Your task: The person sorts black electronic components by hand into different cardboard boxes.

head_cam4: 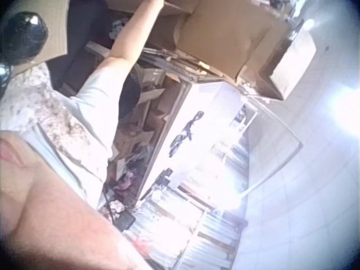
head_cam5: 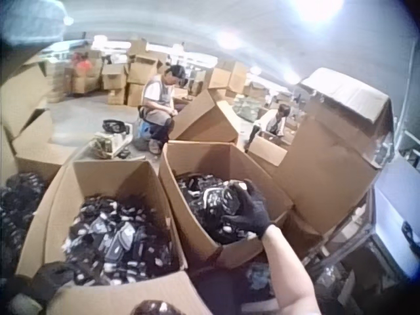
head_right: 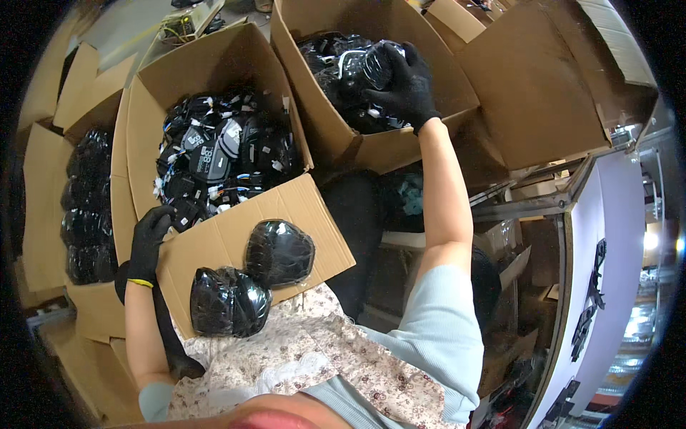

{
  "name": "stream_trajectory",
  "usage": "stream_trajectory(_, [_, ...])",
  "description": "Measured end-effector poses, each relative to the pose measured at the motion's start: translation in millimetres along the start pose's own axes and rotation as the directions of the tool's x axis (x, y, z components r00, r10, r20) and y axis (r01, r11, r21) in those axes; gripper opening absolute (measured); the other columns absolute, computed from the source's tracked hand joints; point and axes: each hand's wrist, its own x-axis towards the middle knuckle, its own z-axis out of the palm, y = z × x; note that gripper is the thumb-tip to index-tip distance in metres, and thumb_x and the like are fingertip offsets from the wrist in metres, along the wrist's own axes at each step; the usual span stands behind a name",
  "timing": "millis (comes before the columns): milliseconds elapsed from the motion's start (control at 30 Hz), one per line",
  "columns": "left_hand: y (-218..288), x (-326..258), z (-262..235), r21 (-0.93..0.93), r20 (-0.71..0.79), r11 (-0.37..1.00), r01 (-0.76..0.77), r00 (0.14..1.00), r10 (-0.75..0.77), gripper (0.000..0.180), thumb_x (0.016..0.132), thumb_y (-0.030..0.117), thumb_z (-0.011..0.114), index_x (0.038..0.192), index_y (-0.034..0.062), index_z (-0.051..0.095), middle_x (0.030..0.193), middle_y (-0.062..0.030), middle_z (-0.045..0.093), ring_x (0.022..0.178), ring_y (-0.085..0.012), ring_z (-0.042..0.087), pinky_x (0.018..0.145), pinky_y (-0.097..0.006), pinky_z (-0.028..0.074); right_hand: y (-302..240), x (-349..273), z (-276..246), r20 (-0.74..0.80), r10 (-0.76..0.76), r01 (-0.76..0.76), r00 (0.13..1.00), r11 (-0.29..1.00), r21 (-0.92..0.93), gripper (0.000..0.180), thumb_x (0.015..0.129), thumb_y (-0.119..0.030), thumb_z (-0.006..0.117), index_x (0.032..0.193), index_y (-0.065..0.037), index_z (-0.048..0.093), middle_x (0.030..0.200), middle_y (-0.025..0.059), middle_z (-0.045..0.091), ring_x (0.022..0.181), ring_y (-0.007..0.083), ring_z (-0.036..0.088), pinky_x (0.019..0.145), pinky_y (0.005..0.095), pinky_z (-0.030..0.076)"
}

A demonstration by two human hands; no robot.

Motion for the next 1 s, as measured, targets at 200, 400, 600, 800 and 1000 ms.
stream_trajectory(200, [-12,-10,-9,0.016,0.01,0.994,0.109,0.994,-0.11,0.026,0.092,0.016,0.059,0.112,0.0,0.063,0.104,-0.0032,0.064,0.095,-0.0118,0.056,0.087,-0.027,0.044,-1,-5,37,0.159,-0.006,0.019,0.987,0.996,-0.082,0.079,0.059,-0.036,0.085,0.13,-0.018,0.055,0.138,0.0206,0.044,0.121,0.0414,0.049,0.099,0.0473,0.043])
stream_trajectory(400, [-20,-20,-21,0.06,0.031,0.996,0.071,0.997,-0.073,0.033,0.093,0.02,0.061,0.12,0.0007,0.06,0.106,-0.0073,0.064,0.1,-0.0151,0.057,0.09,-0.031,0.046,6,-15,56,0.43,0.348,-0.519,0.833,0.759,0.393,0.062,0.095,-0.049,0.053,0.137,-0.004,0.048,0.136,0.0177,0.052,0.125,0.0286,0.049,0.105,0.0321,0.034])
stream_trajectory(600, [-54,-35,-21,0.099,-0.026,0.994,0.036,0.999,-0.034,0.024,0.093,0.02,0.062,0.11,0.0048,0.065,0.101,-0.0083,0.066,0.097,-0.0158,0.06,0.088,-0.031,0.047,50,-9,89,0.307,0.107,-0.097,0.946,0.994,-0.05,0.079,0.076,-0.038,0.075,0.142,-0.016,0.039,0.141,0.0181,0.042,0.133,0.0355,0.037,0.107,0.0418,0.034])
stream_trajectory(800, [-40,-37,-32,0.297,-0.055,0.933,-0.202,0.972,0.228,0.025,0.09,0.028,0.063,0.108,0.01,0.065,0.103,-0.0098,0.066,0.098,-0.0265,0.062,0.088,-0.036,0.049,143,15,106,0.593,0.119,0.17,0.796,0.897,-0.408,0.076,0.078,-0.028,0.076,0.143,-0.015,0.039,0.142,0.0212,0.041,0.133,0.04,0.038,0.105,0.043,0.037])
stream_trajectory(1000, [-64,-48,-115,0.652,-0.366,0.754,-0.08,0.838,0.406,0.019,0.09,0.015,0.062,0.103,0.0022,0.067,0.099,-0.0142,0.067,0.092,-0.025,0.066,0.08,-0.035,0.052,-108,32,62,0.457,-0.071,-0.148,0.886,0.892,0.426,0.046,0.086,-0.011,0.065,0.13,-0.006,0.054,0.13,0.0136,0.058,0.12,0.0252,0.053,0.1,0.0357,0.042])
